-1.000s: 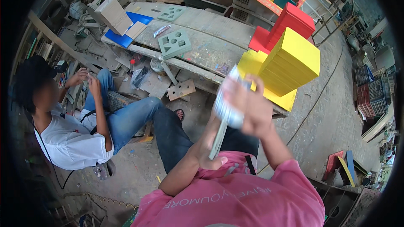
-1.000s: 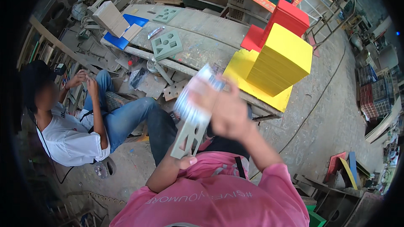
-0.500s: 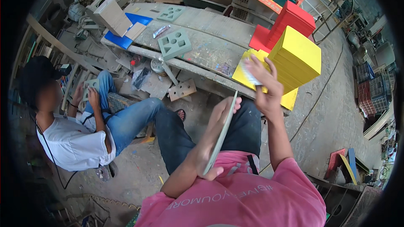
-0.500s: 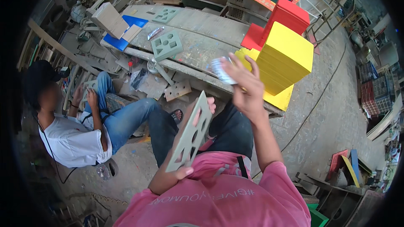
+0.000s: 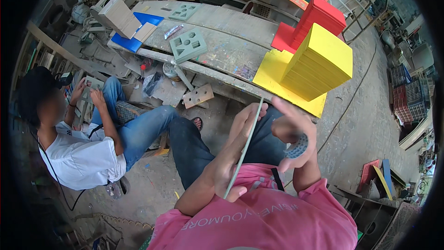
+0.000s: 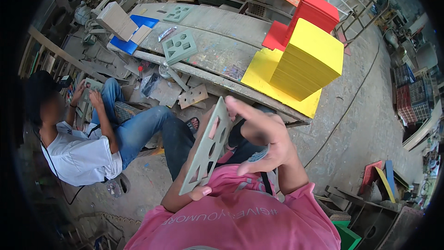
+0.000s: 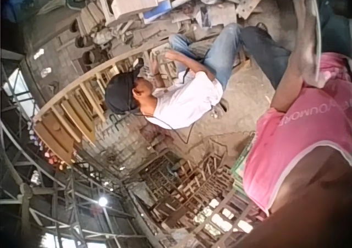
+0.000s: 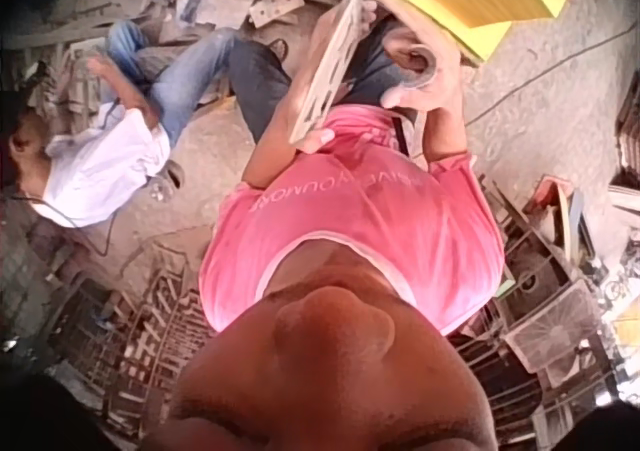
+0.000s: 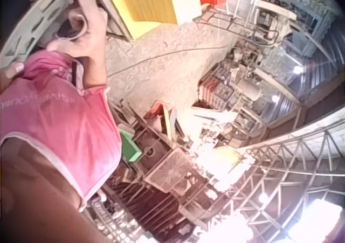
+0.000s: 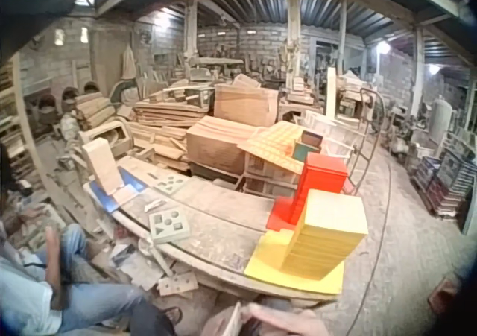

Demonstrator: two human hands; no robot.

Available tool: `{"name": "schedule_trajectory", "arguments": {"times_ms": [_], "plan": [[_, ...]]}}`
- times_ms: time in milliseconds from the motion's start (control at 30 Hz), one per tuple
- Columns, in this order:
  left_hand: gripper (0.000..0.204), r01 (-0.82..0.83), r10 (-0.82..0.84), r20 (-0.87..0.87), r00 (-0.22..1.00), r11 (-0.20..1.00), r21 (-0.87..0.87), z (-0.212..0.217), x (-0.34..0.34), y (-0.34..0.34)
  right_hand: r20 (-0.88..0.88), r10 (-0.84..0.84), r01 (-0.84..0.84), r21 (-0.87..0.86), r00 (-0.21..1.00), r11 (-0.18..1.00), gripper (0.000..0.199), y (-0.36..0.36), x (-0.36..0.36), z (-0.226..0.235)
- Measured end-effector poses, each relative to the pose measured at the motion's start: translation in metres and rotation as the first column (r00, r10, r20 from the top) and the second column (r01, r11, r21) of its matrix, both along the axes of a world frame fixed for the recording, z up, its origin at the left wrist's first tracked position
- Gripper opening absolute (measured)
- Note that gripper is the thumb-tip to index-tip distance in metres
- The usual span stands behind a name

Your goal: The person sits on the floor and sands a light green wooden block with geometric cutouts using a sanding sponge. They hold the block in their left hand and rub the edges and surfaces with the sponge in their right hand, flipping the block to work on different sides.

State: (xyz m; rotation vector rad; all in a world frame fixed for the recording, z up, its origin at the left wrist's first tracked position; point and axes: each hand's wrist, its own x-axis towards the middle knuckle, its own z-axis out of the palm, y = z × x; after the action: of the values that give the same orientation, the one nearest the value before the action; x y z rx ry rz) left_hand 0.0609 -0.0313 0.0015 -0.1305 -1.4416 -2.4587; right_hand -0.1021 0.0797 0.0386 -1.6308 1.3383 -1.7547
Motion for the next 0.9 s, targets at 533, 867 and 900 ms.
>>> {"name": "schedule_trajectory", "arguments": {"times_ms": [533,867,900], "plan": [[0.12,-0.093,0.084,-0.098,0.992,0.992,-0.085,0.012,-0.001,-0.002,-0.337,0.117,-0.065,0.161,0.934,0.985,0.101,-0.01,0.021,0.024],[0.132,0.378,-0.195,-0.388,0.901,0.79,0.482,0.01,-0.003,-0.005,0.059,-0.389,0.38,0.125,0.919,0.917,0.043,0.019,-0.007,0.003],[0.133,0.391,-0.231,-0.355,0.906,0.777,0.493,0.008,-0.002,-0.006,0.036,-0.424,0.416,0.139,0.905,0.899,0.035,0.02,-0.005,0.003]]}}
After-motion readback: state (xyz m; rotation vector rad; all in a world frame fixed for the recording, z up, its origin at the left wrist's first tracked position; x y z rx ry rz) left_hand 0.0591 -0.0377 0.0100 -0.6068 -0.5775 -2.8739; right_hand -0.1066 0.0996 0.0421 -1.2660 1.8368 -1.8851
